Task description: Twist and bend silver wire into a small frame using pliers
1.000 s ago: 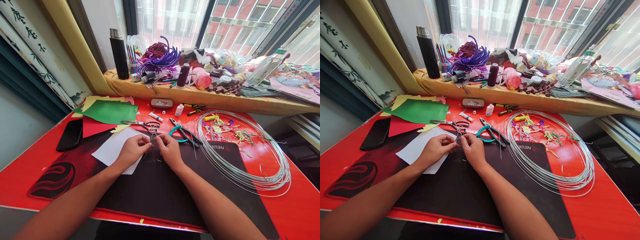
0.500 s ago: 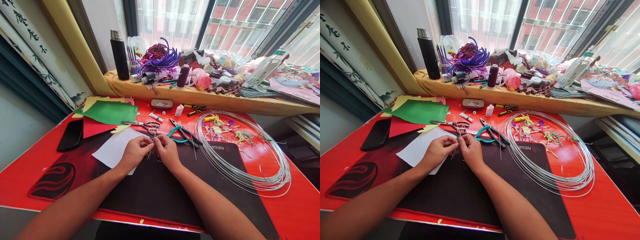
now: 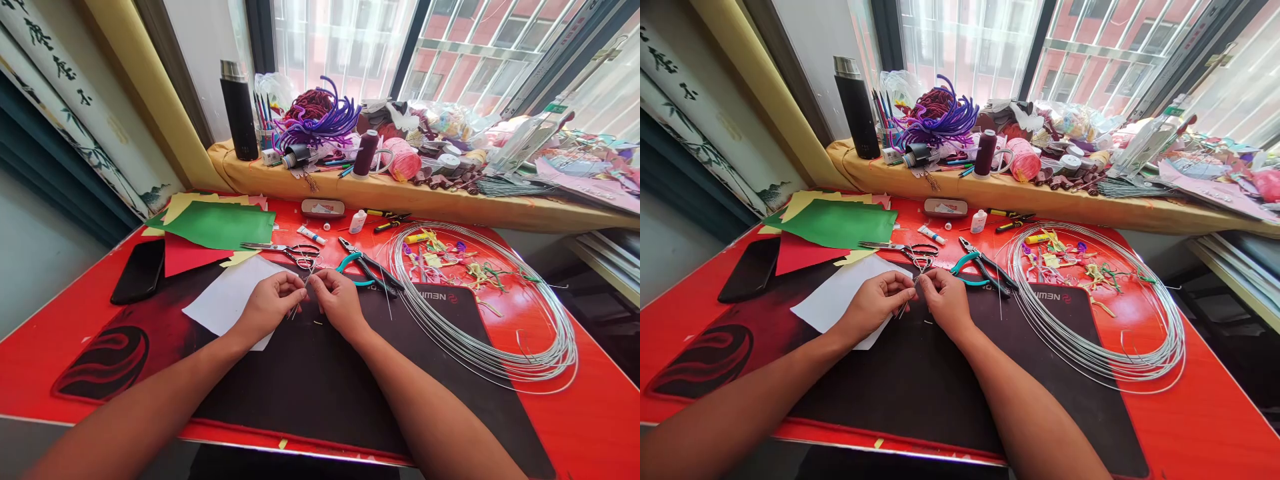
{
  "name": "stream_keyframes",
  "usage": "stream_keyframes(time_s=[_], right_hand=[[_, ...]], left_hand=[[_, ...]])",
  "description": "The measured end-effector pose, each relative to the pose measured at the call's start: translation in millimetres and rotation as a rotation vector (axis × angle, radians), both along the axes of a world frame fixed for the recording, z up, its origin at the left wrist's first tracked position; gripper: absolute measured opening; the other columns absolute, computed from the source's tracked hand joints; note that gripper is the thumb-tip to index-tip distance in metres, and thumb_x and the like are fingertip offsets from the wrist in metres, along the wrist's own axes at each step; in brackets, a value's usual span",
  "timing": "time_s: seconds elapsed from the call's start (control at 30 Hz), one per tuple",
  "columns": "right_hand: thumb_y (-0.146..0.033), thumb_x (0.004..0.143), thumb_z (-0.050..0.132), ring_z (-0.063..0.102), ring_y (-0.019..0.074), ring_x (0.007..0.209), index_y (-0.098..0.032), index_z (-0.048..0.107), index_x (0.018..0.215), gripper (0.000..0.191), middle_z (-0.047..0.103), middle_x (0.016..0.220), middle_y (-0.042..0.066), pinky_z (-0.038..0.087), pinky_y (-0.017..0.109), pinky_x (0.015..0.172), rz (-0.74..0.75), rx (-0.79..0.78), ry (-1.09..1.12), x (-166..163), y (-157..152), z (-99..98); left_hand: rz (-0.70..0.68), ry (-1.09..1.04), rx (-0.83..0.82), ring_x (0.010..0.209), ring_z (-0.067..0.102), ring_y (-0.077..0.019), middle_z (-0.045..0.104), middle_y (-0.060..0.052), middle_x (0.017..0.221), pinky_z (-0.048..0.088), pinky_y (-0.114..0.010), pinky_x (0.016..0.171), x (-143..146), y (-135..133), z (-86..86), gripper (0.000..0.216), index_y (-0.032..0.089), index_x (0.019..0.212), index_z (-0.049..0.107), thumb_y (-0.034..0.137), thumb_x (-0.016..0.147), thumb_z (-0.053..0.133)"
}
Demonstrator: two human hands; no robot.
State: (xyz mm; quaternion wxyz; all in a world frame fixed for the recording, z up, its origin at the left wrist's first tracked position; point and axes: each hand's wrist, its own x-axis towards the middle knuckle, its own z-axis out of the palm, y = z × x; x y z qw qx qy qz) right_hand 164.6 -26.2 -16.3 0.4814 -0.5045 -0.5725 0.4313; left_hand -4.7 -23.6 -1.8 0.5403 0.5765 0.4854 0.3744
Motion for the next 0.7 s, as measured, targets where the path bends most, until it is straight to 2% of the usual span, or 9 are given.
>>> stream_keyframes(time_s=[0.07,0.2,0.4,0.6,0.7], right_hand=[[-0.045,0.093,0.063,0.046,0.0106,0.040,-0.019,0.065,0.083,0.028,0.055,0.055,-0.005,0.034,0.024,0.043,0.001,-0.006,0.013,1.6,1.2,1.3],[-0.044,0.093,0.064,0.046,0.0106,0.040,-0.019,0.065,0.081,0.027,0.053,0.053,-0.006,0.034,0.024,0.043,0.002,0.005,-0.009,5.9,3.6,2.3],[-0.043,0.095,0.060,0.050,0.0117,0.041,-0.019,0.065,0.086,0.026,0.057,0.052,-0.005,0.038,0.023,0.043,0.128,-0.075,0.025,9.6,8.3,-0.9],[-0.044,0.097,0.058,0.050,0.0108,0.040,-0.019,0.067,0.091,0.027,0.058,0.054,-0.004,0.038,0.022,0.041,0.191,-0.103,0.043,8.6,9.8,-3.4],[-0.045,0.097,0.058,0.049,0.0106,0.040,-0.019,0.067,0.091,0.028,0.058,0.054,-0.004,0.038,0.022,0.041,0.200,-0.094,0.043,7.5,8.5,-1.6]], left_hand=[[-0.013,-0.041,-0.043,0.060,0.067,-0.0169,0.075,-0.004,0.079,0.047,-0.026,0.050,1.0,-0.8,0.2,0.031,0.017,0.094,0.062,0.042,0.080,0.073],[0.005,0.043,0.061,0.064,0.069,-0.0173,0.075,-0.003,0.081,0.052,-0.028,0.059,2.3,-5.5,-0.2,0.025,0.018,0.095,0.063,0.037,0.083,0.071],[-0.003,0.145,0.144,0.066,0.069,-0.0177,0.074,-0.002,0.080,0.054,-0.030,0.064,-1.2,-6.1,4.0,0.017,0.019,0.096,0.065,0.032,0.085,0.066],[-0.034,0.061,0.044,0.059,0.060,-0.0140,0.067,0.002,0.072,0.047,-0.026,0.055,-3.5,1.6,0.7,0.020,0.020,0.090,0.056,0.031,0.080,0.068],[-0.008,-0.022,-0.018,0.052,0.055,-0.0126,0.064,0.006,0.066,0.042,-0.024,0.050,-2.4,3.7,-1.9,0.031,0.022,0.101,0.049,0.031,0.079,0.069]])
